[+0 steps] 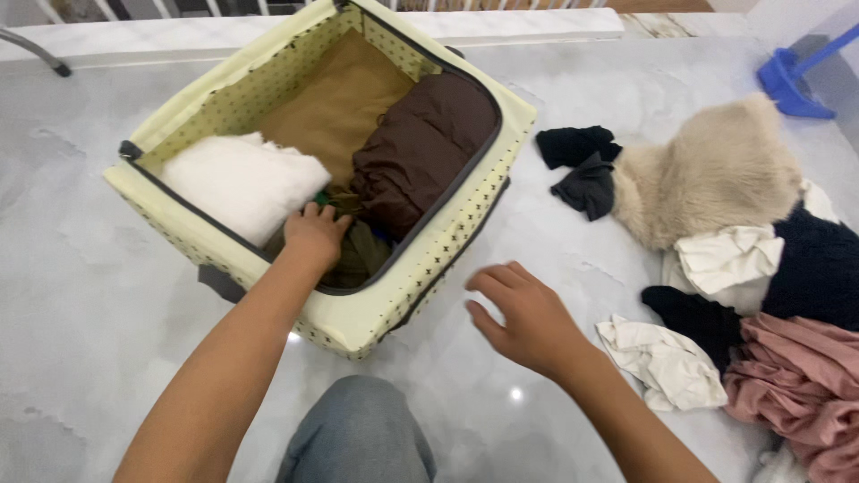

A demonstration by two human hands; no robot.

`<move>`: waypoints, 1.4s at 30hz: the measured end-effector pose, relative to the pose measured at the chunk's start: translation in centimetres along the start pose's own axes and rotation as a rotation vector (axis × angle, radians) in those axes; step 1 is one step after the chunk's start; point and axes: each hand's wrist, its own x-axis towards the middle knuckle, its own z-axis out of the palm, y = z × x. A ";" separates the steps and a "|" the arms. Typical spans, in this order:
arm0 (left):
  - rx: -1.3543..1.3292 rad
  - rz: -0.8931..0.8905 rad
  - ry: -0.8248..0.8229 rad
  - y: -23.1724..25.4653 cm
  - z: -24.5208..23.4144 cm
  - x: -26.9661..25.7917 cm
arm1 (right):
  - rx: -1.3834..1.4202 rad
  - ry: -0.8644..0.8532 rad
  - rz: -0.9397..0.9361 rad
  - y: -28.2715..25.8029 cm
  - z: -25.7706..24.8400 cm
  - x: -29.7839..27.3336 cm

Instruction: The person folds various items of clothing, including a brown vest, a white sweater, an olive green top, and a black garment, by hand on the floor and places them into a storage bin.

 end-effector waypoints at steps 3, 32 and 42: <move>-0.016 -0.037 -0.072 -1.2 2.7 3.3 | -0.037 -0.181 0.303 4.5 -3.1 -6.9; 0.308 0.648 -0.016 55.2 -5.0 4.8 | -0.565 0.294 1.329 27.2 31.1 -57.0; 0.065 0.887 0.664 80.9 1.0 12.2 | -0.631 0.485 1.266 27.3 30.0 -56.3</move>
